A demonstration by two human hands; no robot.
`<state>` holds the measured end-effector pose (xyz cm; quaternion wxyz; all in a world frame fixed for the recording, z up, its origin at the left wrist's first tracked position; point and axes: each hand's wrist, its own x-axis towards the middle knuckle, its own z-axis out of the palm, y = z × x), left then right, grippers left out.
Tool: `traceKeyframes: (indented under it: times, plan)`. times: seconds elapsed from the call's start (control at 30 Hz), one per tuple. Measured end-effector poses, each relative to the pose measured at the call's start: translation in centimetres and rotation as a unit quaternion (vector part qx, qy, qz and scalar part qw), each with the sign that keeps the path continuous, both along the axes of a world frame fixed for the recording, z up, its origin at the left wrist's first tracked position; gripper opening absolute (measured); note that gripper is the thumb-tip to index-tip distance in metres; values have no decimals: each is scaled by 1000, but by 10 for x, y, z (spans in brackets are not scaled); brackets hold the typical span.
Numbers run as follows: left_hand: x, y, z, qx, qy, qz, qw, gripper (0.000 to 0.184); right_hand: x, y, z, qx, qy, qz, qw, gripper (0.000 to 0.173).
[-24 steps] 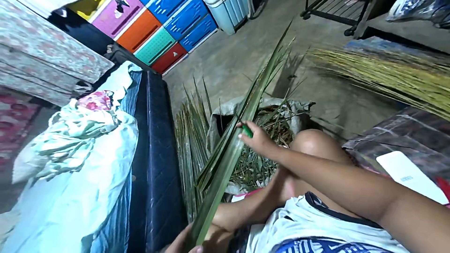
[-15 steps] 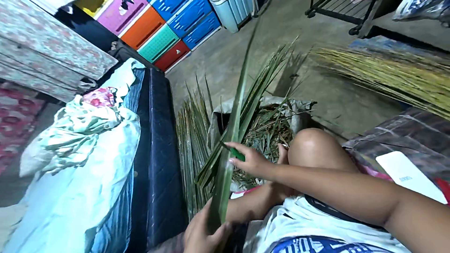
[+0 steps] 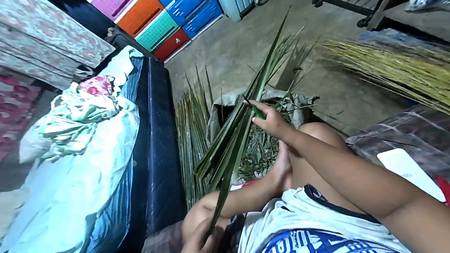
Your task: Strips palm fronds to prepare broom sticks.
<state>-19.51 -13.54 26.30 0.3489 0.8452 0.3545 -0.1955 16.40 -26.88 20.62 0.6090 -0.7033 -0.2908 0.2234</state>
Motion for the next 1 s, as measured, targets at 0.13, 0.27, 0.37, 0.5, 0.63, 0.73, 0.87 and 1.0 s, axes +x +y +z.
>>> traceKeyframes:
  times: [0.13,0.27,0.37,0.5,0.63,0.73,0.87,1.0]
  plan:
    - [-4,9,10,60,26,43,997,43,-14,1,7,-56,-15,41,998,43]
    - [-2,19,-1,71,-11,26,997,72,-39,9,5,-88,-35,99,991,35]
    - [16,15,-18,140,-83,7,987,68,-61,11,7,-93,-73,161,980,36]
    - [62,-6,-24,206,-177,-5,963,53,-88,10,6,-73,-129,228,962,31]
    - [91,-12,-35,264,-295,-28,918,29,-101,6,1,-25,-169,265,949,36]
    - [93,-11,-41,264,-324,-40,907,30,-89,3,7,-29,-148,258,954,58]
    - [85,-16,-46,293,-319,-44,900,31,-52,-2,12,-68,-151,218,962,45]
    - [88,-25,-50,296,-324,-45,897,33,-36,-5,16,-109,-153,246,951,37]
